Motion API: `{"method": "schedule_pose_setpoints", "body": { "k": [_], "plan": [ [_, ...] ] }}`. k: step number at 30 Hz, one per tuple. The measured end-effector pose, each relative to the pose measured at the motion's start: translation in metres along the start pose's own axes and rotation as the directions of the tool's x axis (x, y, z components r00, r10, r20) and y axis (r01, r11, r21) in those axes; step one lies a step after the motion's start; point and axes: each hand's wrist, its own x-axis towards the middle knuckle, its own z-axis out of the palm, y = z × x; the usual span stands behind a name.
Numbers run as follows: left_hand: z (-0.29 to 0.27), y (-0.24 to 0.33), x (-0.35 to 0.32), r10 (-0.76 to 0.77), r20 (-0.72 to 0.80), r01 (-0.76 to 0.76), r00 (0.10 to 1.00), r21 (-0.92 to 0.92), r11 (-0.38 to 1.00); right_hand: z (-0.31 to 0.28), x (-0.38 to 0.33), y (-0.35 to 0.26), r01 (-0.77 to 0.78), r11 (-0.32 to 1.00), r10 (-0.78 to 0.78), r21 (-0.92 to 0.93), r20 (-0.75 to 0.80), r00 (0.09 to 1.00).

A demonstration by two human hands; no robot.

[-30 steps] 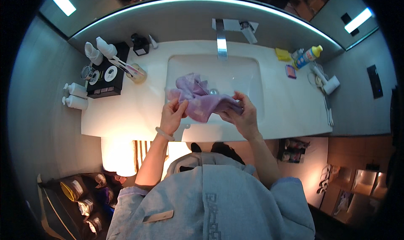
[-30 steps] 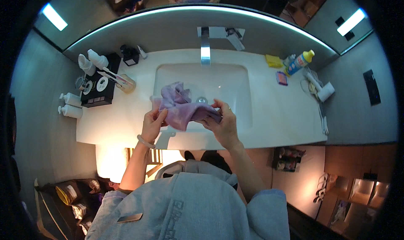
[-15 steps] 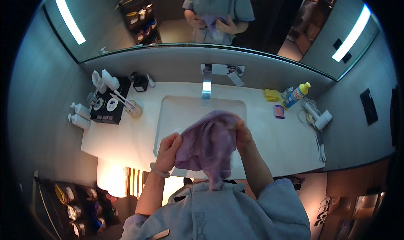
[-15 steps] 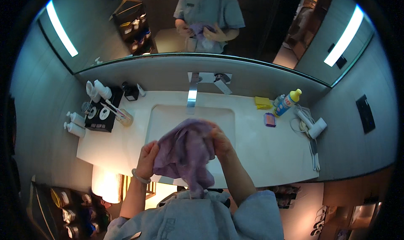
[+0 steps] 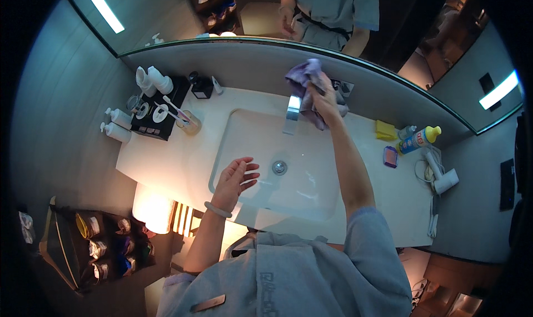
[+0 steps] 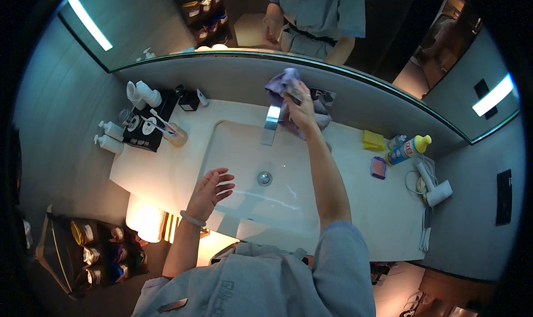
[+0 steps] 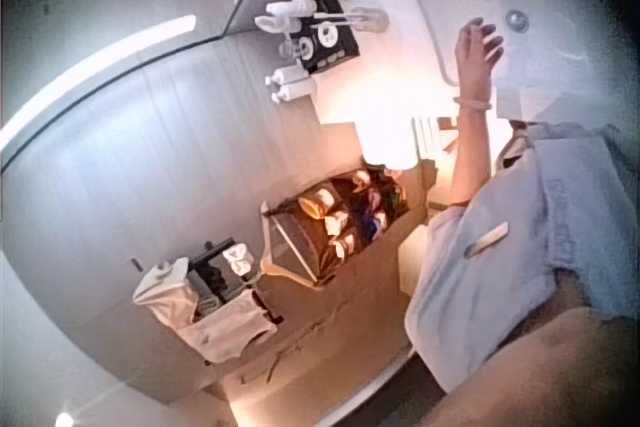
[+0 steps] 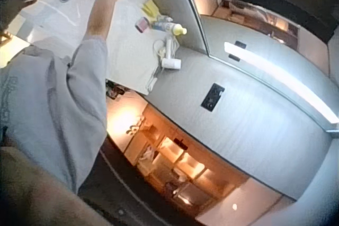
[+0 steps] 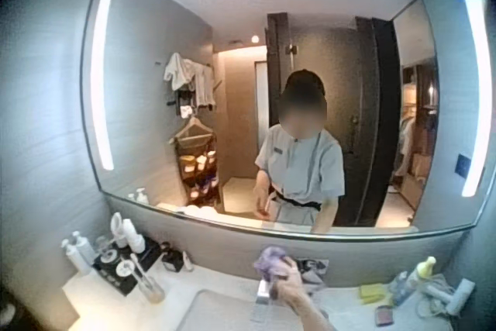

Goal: The person cleans a bathroom by wiping the mirror with a cloth, then uses a squeegee to remove water from the mirror surface. They wash a dark cloth in the sink, wring it out, and use it to wipe the sink basin and surrounding countertop. The person also wipes the shower wall and floor with a pink cloth.

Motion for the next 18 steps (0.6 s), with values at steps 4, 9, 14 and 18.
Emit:
{"method": "schedule_pose_setpoints", "body": {
  "k": [4, 9, 14, 18],
  "plan": [
    [-0.018, -0.021, -0.004, -0.070, -0.095, 0.068, 0.993, -0.018, 0.998, 0.046, -0.040, 0.031, 0.328, 0.816, -0.275, -0.476, 0.179, 0.945],
    [-0.027, -0.052, -0.006, -0.167, -0.095, 0.167, 0.981, -0.008, 0.986, 0.033, -0.154, -0.023, 0.223, 0.949, -0.131, -0.221, 0.368, 0.921],
    [-0.021, -0.072, -0.009, -0.055, 0.043, 0.062, 0.998, -0.192, 0.979, 0.050, -0.223, -0.055, 0.099, 0.988, -0.152, 0.121, 0.598, 0.787],
    [-0.038, -0.060, -0.052, 0.210, -0.140, -0.237, 0.968, -0.223, 0.945, 0.077, -0.243, -0.086, 0.171, 0.948, -0.311, 0.267, 0.676, 0.668]
  ]
}}
